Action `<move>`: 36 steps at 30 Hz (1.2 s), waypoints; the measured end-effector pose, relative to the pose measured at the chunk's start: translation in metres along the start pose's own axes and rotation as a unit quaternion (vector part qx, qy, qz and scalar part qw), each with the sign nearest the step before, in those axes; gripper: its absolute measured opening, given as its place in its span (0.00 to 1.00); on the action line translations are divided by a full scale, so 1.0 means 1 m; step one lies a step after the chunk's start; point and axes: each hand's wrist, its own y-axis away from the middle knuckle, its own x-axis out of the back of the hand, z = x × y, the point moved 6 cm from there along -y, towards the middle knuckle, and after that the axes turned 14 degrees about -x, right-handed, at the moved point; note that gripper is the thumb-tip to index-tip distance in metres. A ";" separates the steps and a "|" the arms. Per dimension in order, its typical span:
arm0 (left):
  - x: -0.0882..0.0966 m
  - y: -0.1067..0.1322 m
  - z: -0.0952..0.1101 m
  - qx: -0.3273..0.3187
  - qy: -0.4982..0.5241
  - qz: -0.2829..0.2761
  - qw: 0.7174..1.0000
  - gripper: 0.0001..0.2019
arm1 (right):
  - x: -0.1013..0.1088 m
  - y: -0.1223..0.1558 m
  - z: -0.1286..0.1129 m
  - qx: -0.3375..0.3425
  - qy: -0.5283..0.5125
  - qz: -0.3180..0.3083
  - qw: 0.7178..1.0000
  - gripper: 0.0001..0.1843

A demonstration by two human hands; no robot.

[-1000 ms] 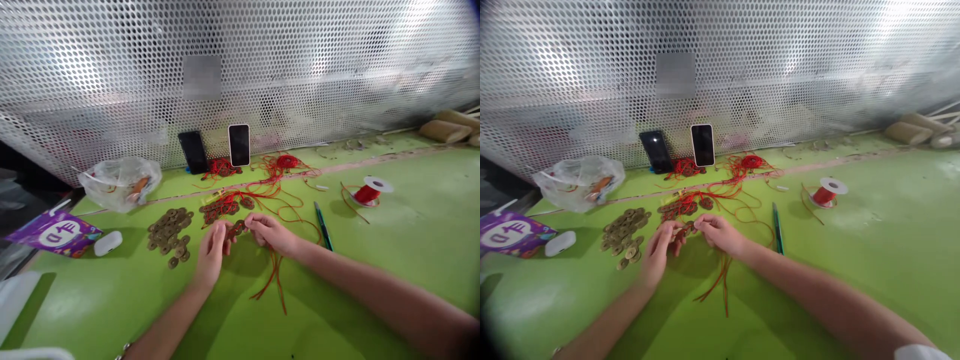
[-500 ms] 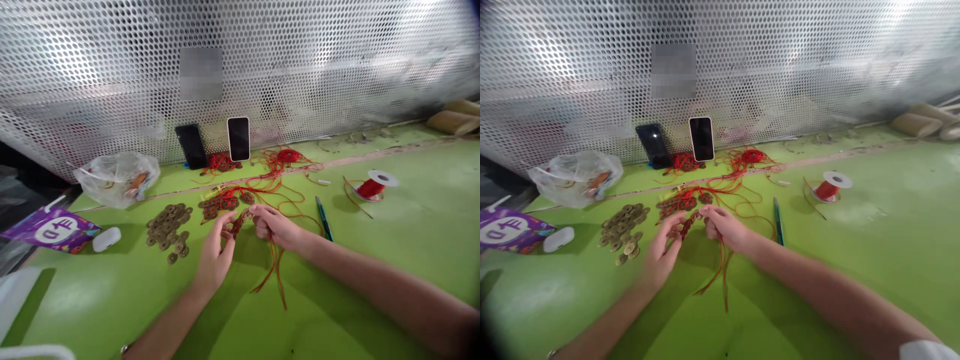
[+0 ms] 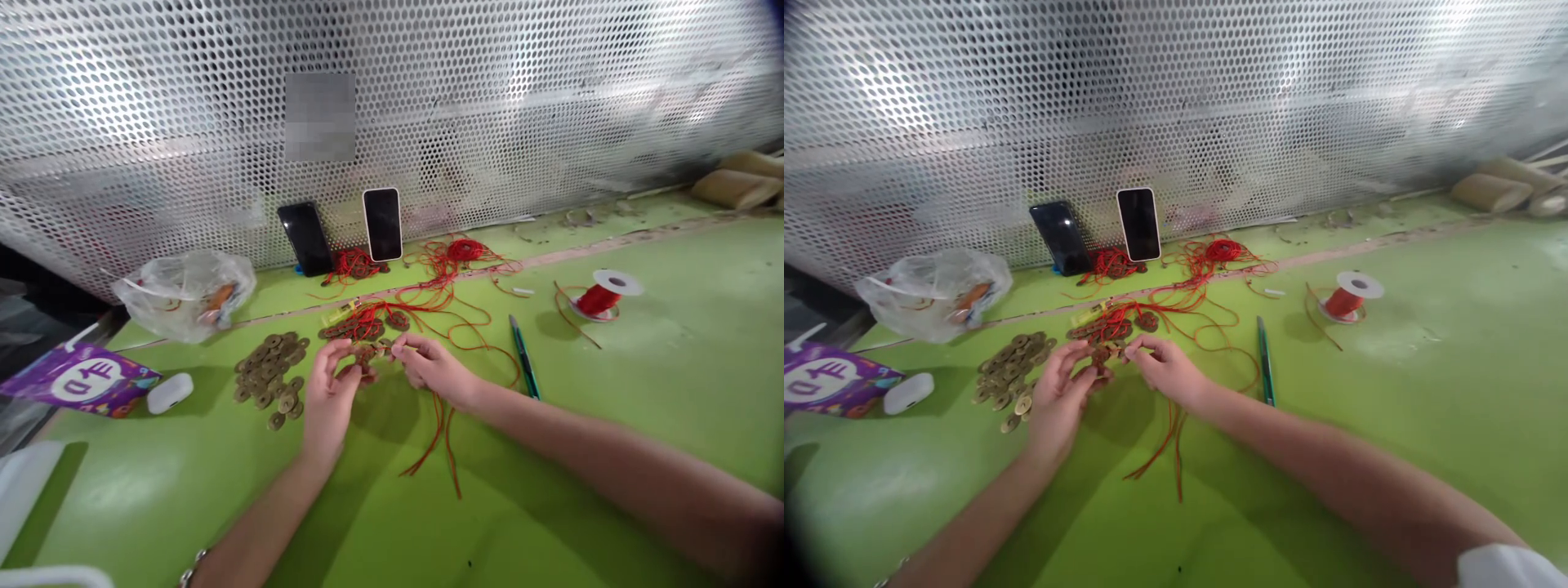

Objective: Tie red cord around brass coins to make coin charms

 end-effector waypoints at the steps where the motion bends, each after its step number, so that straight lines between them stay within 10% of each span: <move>1: 0.001 0.000 -0.001 0.004 0.010 0.010 1.000 0.18 | -0.001 0.001 0.000 0.004 0.028 0.001 1.000 0.14; 26: -0.018 0.006 0.002 0.037 -0.093 -0.198 0.975 0.16 | -0.005 0.007 -0.008 0.081 0.171 0.046 0.981 0.09; 36: -0.013 0.002 0.002 0.030 -0.126 -0.170 0.977 0.17 | -0.003 0.007 -0.007 0.098 0.187 0.062 0.976 0.10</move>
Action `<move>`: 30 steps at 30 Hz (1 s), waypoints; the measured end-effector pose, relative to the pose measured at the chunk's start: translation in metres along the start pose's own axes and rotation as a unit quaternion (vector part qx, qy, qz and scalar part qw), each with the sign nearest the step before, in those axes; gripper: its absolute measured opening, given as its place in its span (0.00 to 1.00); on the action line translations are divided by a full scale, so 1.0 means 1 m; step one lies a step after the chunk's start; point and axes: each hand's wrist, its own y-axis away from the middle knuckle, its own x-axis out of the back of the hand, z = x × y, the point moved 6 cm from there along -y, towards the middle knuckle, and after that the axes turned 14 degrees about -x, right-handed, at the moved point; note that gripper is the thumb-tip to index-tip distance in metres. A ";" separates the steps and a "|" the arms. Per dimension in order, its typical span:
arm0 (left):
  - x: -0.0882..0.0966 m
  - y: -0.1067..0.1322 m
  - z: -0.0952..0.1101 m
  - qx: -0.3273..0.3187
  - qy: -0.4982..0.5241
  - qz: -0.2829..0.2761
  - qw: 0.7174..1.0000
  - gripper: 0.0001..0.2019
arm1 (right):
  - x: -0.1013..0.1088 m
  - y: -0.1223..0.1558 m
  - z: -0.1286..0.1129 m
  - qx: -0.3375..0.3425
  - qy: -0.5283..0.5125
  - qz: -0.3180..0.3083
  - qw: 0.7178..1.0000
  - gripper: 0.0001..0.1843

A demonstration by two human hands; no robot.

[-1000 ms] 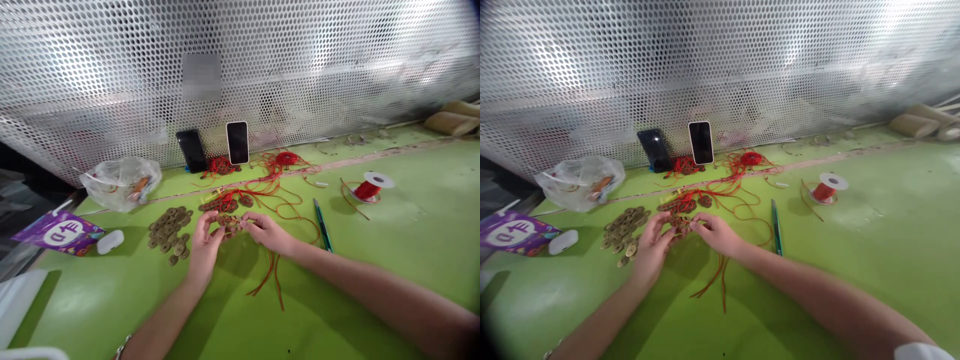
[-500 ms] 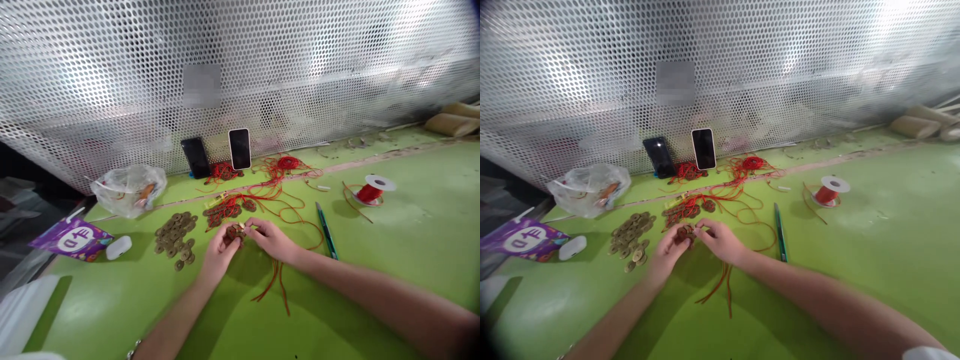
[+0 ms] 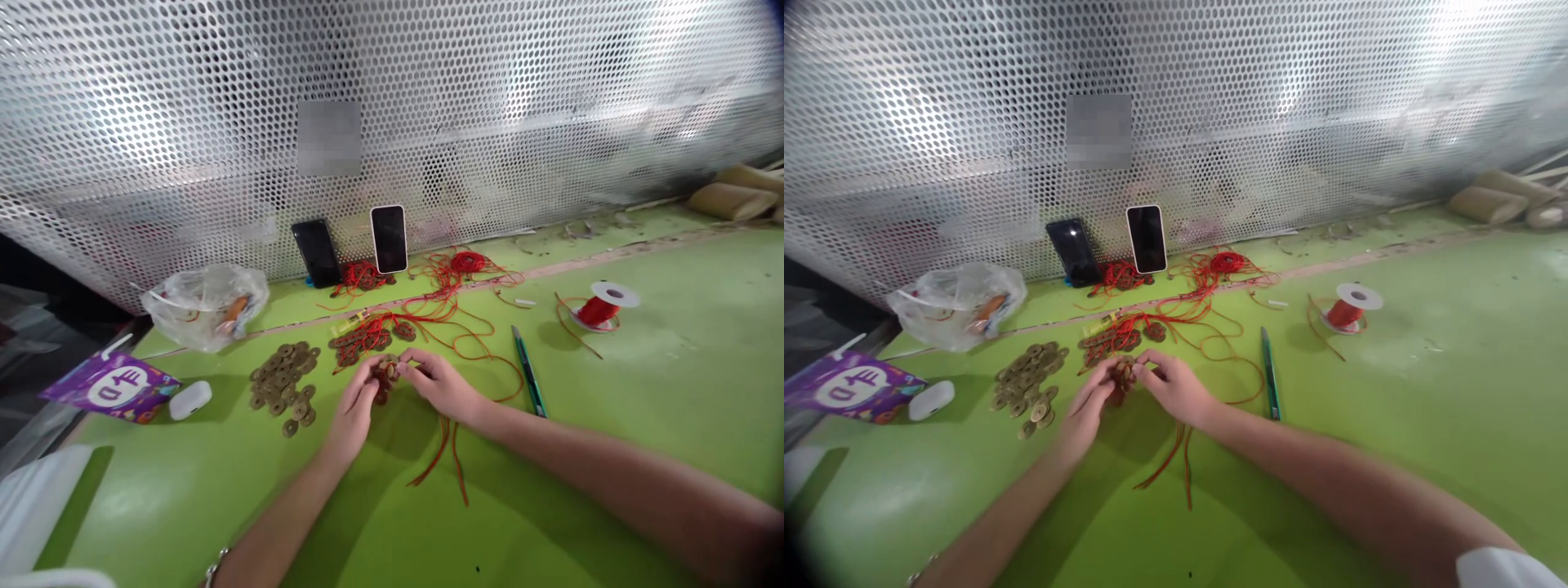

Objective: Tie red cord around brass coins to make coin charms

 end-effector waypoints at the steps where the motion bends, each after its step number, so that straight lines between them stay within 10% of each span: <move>1: 0.002 0.000 0.000 -0.006 -0.008 0.005 1.000 0.17 | 0.000 0.000 -0.001 -0.001 0.003 0.004 1.000 0.10; 30: 0.002 -0.005 -0.010 0.020 0.141 0.039 0.989 0.13 | -0.003 0.000 0.006 -0.037 0.014 -0.011 0.999 0.10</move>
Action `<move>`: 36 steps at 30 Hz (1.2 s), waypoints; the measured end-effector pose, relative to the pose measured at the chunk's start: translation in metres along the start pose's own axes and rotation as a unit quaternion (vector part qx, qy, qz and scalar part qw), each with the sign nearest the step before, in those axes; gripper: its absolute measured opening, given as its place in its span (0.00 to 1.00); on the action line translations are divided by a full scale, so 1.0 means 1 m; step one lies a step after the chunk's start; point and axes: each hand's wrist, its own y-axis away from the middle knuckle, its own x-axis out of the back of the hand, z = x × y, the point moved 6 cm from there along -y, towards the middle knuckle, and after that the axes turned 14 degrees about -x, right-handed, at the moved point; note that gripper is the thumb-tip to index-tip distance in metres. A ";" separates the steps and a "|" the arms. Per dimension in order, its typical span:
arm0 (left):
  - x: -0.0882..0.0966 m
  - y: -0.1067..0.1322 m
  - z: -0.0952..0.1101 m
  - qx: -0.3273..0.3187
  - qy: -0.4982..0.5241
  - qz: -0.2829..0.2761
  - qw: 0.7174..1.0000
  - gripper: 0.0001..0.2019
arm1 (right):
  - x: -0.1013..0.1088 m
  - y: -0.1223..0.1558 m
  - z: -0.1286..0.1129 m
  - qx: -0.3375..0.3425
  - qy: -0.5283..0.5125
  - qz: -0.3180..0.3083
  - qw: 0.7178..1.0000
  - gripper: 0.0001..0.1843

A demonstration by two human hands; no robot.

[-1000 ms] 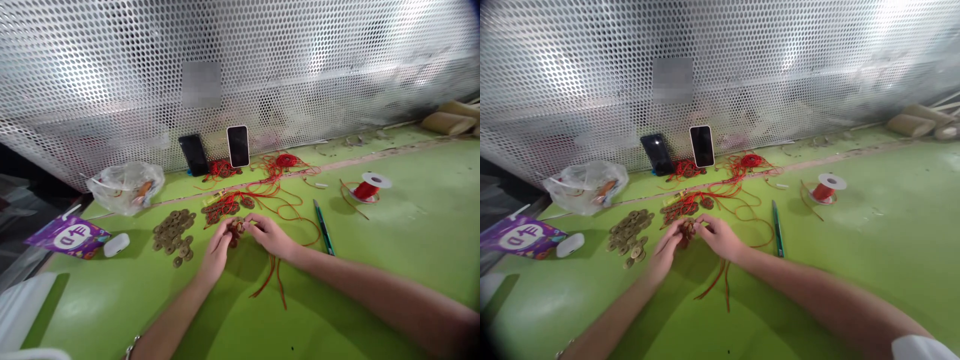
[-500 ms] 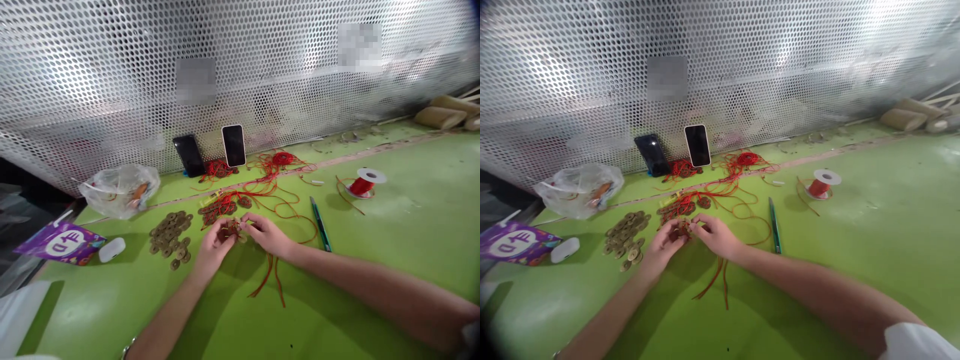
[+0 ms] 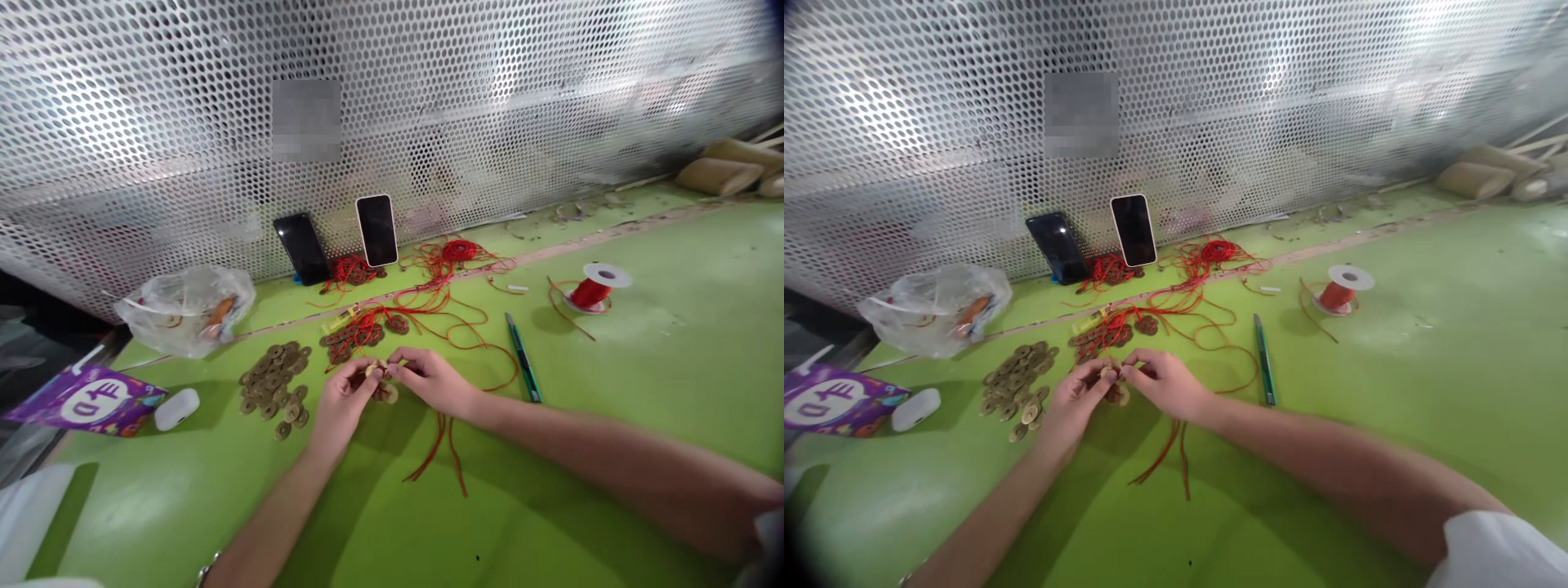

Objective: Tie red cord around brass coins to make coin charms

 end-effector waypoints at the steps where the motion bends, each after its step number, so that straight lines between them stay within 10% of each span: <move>1: 0.000 0.000 0.000 0.005 0.001 0.000 1.000 0.13 | 0.001 -0.001 0.000 -0.005 -0.002 0.003 1.000 0.10; 12: 0.011 0.002 -0.002 -0.044 -0.080 0.057 0.994 0.16 | -0.006 0.003 -0.006 0.014 0.057 -0.043 0.997 0.10; 28: 0.002 0.002 0.000 -0.023 -0.064 0.018 0.998 0.15 | 0.000 0.004 -0.002 0.002 0.031 0.024 0.999 0.07; 36: 0.009 0.001 0.002 -0.022 -0.038 0.093 0.995 0.15 | 0.013 0.009 -0.015 0.098 0.100 0.085 0.986 0.12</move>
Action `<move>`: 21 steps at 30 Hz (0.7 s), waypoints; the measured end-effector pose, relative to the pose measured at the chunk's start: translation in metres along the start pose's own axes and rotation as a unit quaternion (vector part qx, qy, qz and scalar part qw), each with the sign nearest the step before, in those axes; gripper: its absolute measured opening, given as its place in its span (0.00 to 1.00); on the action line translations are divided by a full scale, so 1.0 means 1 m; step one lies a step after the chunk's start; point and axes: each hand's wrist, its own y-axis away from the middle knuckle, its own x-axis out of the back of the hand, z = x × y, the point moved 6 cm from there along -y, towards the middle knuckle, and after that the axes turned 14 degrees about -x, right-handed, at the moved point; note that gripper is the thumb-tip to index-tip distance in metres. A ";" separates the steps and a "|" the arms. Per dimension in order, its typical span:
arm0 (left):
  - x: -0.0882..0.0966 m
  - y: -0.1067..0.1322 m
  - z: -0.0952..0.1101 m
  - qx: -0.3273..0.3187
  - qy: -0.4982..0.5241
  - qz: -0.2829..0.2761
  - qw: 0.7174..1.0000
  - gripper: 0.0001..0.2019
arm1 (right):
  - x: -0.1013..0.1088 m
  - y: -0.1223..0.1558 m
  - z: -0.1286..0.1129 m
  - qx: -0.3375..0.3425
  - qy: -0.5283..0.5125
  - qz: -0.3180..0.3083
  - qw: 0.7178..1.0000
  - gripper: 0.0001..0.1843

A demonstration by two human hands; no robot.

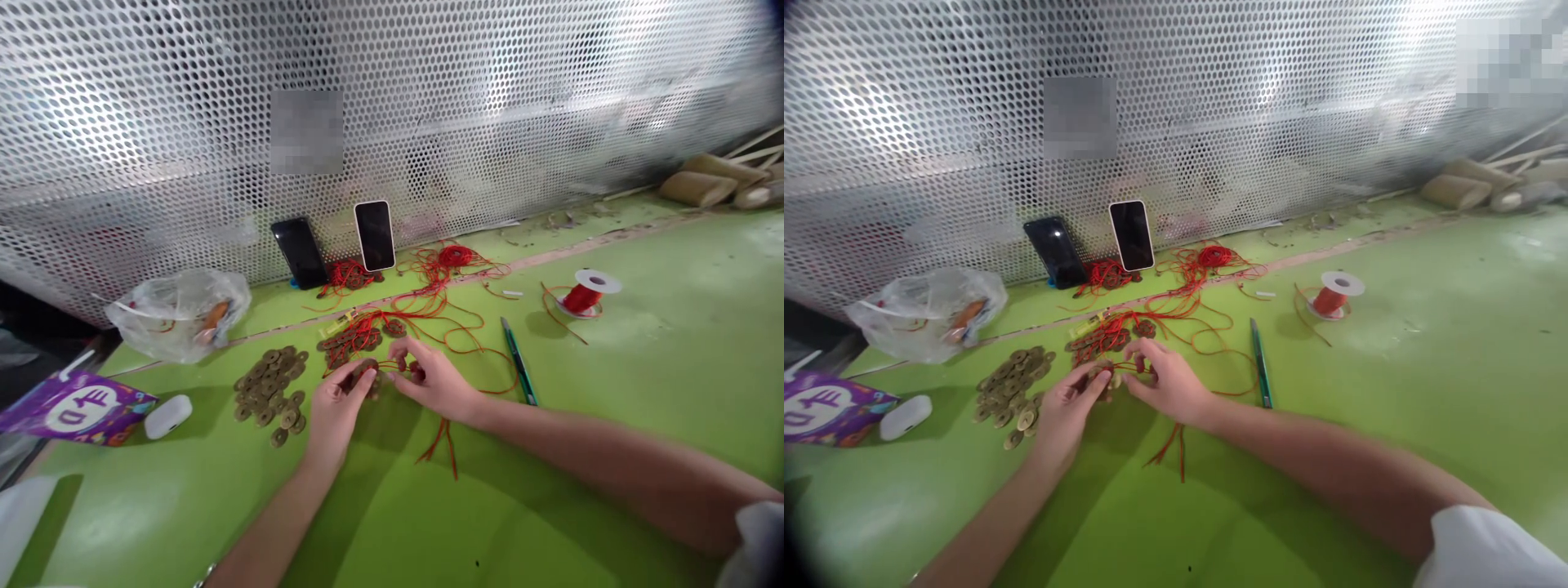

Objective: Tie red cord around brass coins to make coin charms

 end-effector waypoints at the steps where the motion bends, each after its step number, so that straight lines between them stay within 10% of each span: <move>1: 0.000 0.000 0.000 0.002 0.001 0.004 1.000 0.15 | 0.003 -0.001 -0.001 0.013 0.014 0.012 1.000 0.09; 18: 0.009 -0.001 -0.004 0.008 0.039 0.080 0.996 0.18 | 0.014 -0.011 -0.013 0.119 0.200 0.063 0.971 0.04; 21: 0.010 -0.002 -0.005 0.008 0.055 0.086 0.995 0.18 | 0.018 -0.015 -0.019 0.077 0.137 -0.064 0.985 0.03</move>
